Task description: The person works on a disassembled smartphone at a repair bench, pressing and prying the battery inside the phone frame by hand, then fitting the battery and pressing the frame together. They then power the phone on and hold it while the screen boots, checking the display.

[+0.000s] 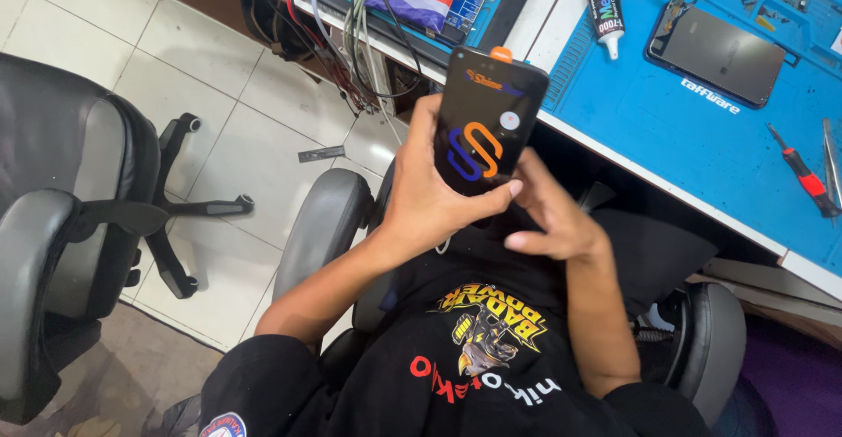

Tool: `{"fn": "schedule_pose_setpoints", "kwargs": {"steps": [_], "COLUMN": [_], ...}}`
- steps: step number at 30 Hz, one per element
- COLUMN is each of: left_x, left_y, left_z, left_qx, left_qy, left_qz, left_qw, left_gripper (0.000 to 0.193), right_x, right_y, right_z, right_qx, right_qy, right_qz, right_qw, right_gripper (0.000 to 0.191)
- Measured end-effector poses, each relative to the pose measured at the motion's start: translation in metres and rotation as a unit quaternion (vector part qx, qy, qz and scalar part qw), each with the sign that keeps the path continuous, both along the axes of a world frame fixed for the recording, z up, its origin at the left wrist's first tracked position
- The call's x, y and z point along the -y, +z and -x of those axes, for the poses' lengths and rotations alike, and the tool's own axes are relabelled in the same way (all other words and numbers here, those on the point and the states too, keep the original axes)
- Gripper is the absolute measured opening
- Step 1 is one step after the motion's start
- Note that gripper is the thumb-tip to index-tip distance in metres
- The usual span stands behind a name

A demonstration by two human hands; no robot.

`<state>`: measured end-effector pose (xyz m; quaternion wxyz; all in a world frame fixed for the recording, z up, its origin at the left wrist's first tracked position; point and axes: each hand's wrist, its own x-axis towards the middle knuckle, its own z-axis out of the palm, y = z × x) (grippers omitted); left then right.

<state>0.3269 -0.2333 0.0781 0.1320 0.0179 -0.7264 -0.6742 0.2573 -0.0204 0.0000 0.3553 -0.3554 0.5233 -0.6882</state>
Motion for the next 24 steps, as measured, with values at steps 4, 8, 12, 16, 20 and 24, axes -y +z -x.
{"fn": "schedule_pose_setpoints", "kwargs": {"steps": [4, 8, 12, 16, 20, 24], "left_x": [-0.010, -0.029, -0.046, -0.055, -0.058, -0.054], "left_y": [0.007, 0.025, 0.047, 0.059, 0.054, 0.045], "left_z": [0.002, 0.004, 0.017, 0.030, 0.039, 0.040], "left_qx": [-0.048, -0.017, -0.035, -0.049, -0.030, -0.018], "left_qy": [-0.064, -0.092, -0.147, -0.173, -0.186, -0.184], "left_qz": [-0.039, -0.028, -0.021, 0.054, 0.062, 0.059], "left_qw": [0.996, 0.995, 0.988, 0.982, 0.980, 0.981], "left_gripper": [0.073, 0.080, 0.080, 0.085, 0.094, 0.094], "right_x": [-0.016, -0.031, -0.035, -0.037, -0.040, -0.036], "right_y": [0.028, 0.060, 0.081, 0.082, 0.068, 0.058], "right_z": [0.020, 0.036, 0.051, 0.052, 0.043, 0.045], "right_qx": [0.016, -0.017, -0.036, -0.041, -0.026, -0.034], "right_qy": [-0.038, -0.081, -0.102, -0.127, -0.159, -0.138], "right_qz": [0.055, 0.092, 0.160, 0.214, 0.223, 0.200], "right_qw": [0.998, 0.992, 0.981, 0.968, 0.962, 0.969], "right_gripper": [0.109, 0.115, 0.121, 0.117, 0.104, 0.099]}}
